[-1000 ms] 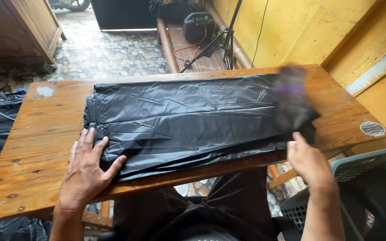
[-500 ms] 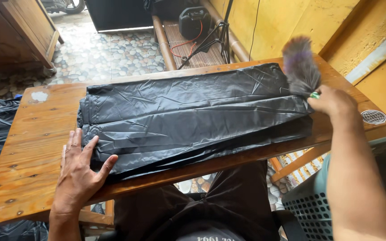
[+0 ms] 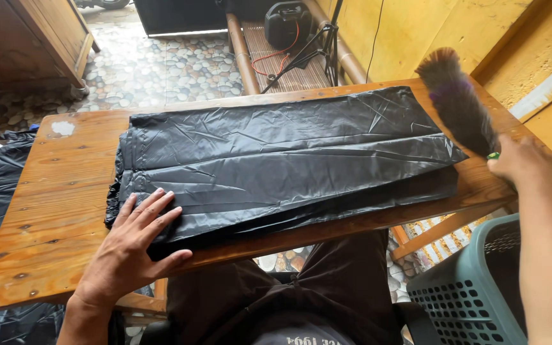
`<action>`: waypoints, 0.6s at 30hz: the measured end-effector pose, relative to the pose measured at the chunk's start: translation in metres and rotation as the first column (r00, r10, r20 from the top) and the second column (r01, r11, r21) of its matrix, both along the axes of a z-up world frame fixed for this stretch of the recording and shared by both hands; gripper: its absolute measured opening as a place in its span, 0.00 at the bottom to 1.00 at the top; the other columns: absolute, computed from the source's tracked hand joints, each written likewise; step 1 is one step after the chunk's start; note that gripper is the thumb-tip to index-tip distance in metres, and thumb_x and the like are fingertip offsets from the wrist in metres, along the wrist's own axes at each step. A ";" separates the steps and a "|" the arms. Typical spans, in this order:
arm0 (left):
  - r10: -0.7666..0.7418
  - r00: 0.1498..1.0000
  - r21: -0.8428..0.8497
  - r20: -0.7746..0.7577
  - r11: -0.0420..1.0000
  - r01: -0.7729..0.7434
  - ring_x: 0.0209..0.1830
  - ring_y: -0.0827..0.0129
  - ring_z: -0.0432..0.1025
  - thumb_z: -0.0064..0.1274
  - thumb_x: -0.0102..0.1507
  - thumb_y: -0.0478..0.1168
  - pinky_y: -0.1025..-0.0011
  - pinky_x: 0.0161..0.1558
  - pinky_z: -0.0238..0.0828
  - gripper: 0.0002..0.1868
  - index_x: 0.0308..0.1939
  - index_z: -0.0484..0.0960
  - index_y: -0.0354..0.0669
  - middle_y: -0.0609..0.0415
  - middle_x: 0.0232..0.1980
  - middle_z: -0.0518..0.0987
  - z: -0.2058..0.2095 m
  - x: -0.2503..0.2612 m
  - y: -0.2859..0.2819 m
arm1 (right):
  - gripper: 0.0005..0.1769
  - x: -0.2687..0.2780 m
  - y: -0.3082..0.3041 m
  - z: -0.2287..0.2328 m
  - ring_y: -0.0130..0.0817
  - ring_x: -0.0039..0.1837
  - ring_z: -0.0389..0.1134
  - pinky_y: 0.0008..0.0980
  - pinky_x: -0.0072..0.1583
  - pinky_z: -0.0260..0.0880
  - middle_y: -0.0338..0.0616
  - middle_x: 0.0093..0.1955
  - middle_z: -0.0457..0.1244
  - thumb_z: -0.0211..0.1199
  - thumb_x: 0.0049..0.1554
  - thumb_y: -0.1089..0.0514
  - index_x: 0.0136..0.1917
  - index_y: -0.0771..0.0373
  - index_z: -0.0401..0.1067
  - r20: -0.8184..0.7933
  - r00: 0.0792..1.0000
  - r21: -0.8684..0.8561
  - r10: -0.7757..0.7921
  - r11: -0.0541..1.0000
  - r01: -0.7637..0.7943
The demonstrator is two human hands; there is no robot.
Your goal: The person brushes a black plastic item on a wooden table, folds it into a rectangular shape, and kemudian stuffs it into a small zippered black pouch.
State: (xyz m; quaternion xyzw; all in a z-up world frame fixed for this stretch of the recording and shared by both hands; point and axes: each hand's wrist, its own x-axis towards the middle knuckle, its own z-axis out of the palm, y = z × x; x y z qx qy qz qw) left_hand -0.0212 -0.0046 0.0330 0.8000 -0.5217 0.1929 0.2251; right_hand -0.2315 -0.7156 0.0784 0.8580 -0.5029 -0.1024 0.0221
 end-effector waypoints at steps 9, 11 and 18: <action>-0.059 0.997 0.104 -0.056 0.993 0.065 0.80 0.53 0.57 0.61 0.57 0.52 0.49 0.77 0.45 0.36 0.68 0.73 0.47 0.46 0.76 0.66 0.006 0.000 -0.003 | 0.51 0.026 0.182 0.049 0.35 0.84 0.43 0.67 0.79 0.36 0.33 0.85 0.42 0.65 0.52 0.50 0.83 0.39 0.45 0.178 0.768 0.154 0.616 0.753 -0.640; -0.072 0.997 0.104 -0.035 0.992 0.076 0.78 0.50 0.59 0.59 0.57 0.48 0.49 0.76 0.50 0.32 0.65 0.75 0.46 0.46 0.75 0.68 0.002 0.002 -0.004 | 0.62 0.022 0.201 0.028 0.37 0.86 0.29 0.48 0.80 0.30 0.40 0.87 0.32 0.74 0.50 0.47 0.85 0.40 0.37 0.098 0.538 0.186 0.837 0.515 -0.836; -0.034 0.999 0.124 0.019 0.992 0.032 0.77 0.51 0.60 0.56 0.54 0.41 0.50 0.76 0.51 0.32 0.65 0.75 0.45 0.48 0.74 0.70 -0.005 0.003 -0.004 | 0.58 0.024 0.195 -0.031 0.41 0.86 0.38 0.47 0.79 0.37 0.43 0.85 0.43 0.67 0.44 0.55 0.84 0.47 0.47 0.105 0.245 -0.138 0.964 0.258 -0.956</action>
